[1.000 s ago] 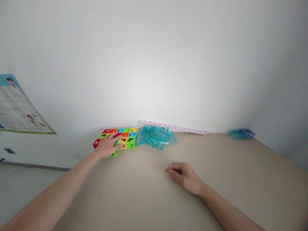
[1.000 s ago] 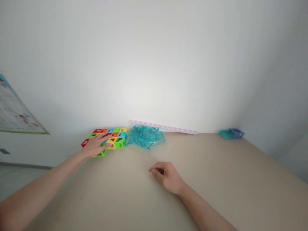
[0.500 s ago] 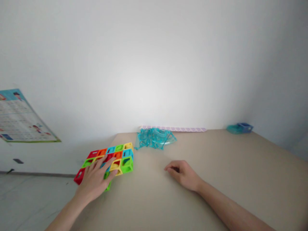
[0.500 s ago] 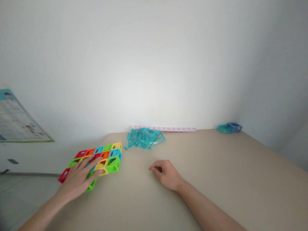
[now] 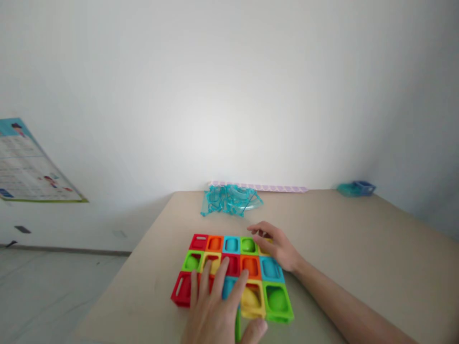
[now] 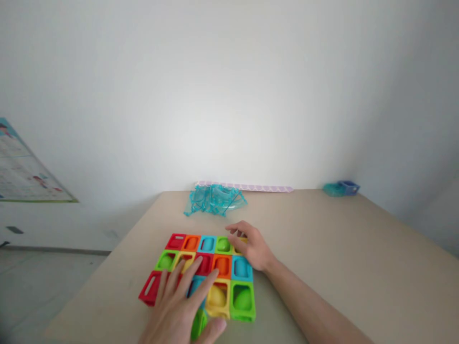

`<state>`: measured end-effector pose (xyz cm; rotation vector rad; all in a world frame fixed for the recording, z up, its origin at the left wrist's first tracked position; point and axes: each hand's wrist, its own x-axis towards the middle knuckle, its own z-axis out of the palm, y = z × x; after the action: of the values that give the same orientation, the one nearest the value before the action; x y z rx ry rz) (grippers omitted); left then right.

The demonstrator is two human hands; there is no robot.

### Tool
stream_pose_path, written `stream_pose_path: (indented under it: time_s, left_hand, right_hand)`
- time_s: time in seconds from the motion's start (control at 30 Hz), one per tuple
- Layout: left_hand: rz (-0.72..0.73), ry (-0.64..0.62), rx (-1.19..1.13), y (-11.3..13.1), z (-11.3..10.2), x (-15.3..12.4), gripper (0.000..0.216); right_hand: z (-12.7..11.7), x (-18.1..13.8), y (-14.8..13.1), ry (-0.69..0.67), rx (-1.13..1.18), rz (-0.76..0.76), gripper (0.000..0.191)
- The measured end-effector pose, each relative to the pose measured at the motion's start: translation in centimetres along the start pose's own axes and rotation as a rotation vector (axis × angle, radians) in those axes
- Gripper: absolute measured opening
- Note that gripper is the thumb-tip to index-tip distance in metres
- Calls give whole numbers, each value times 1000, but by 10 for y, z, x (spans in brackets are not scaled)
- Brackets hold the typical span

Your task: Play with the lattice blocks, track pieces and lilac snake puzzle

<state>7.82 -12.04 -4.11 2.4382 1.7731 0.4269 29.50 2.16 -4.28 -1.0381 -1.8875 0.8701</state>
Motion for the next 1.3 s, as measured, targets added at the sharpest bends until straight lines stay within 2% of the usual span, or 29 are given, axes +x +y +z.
stream_pose_path:
  time_s: [0.07,0.13,0.2,0.27,0.3,0.33,0.4,0.47,0.53,0.83,1.0,1.17,1.23,1.3]
  left_hand:
    - [31,64,-123,11,-15,18,57]
    - [-51,192,-287,1,-37,42,42]
    - [-134,350,-423,-29,-54,70,37]
    - [-193,484,-526,-69,-58,96,34]
    - [-204,481,-583,-88,-55,106,33]
    - [-185,424,-642,-104,-49,113,32]
    - [-99,197,-719,-126,-36,118,34]
    - [49,-2,-701,-133,-25,116,35]
    - [152,-90,-670,-130,-20,112,34]
    - [172,-30,-771,-128,-19,112,29]
    - [211,-36,-880,-125,-22,112,32]
    - [204,9,-876,-122,-24,112,43]
    - [189,15,-884,-124,-23,113,35]
    - [150,34,-871,-127,-21,114,21]
  right_hand:
    - [-8,0,2,-59,35,36,30]
    - [-14,1,3,-111,57,59,27]
    - [-18,2,2,-137,71,43,24]
    - [-18,3,1,-136,88,24,22]
    - [-18,4,1,-134,99,26,22]
    - [-17,4,1,-137,108,32,22]
    - [-16,5,0,-147,107,48,24]
    - [-17,5,0,-154,83,53,25]
    - [-19,4,0,-154,47,44,25]
    - [-18,2,-2,-151,-91,-4,27]
    - [-22,2,-11,-182,-266,-131,26]
    - [-20,7,-37,-205,-545,-192,24]
    - [-13,12,-55,-208,-593,-203,26]
    - [0,18,-76,-280,-600,-248,26]
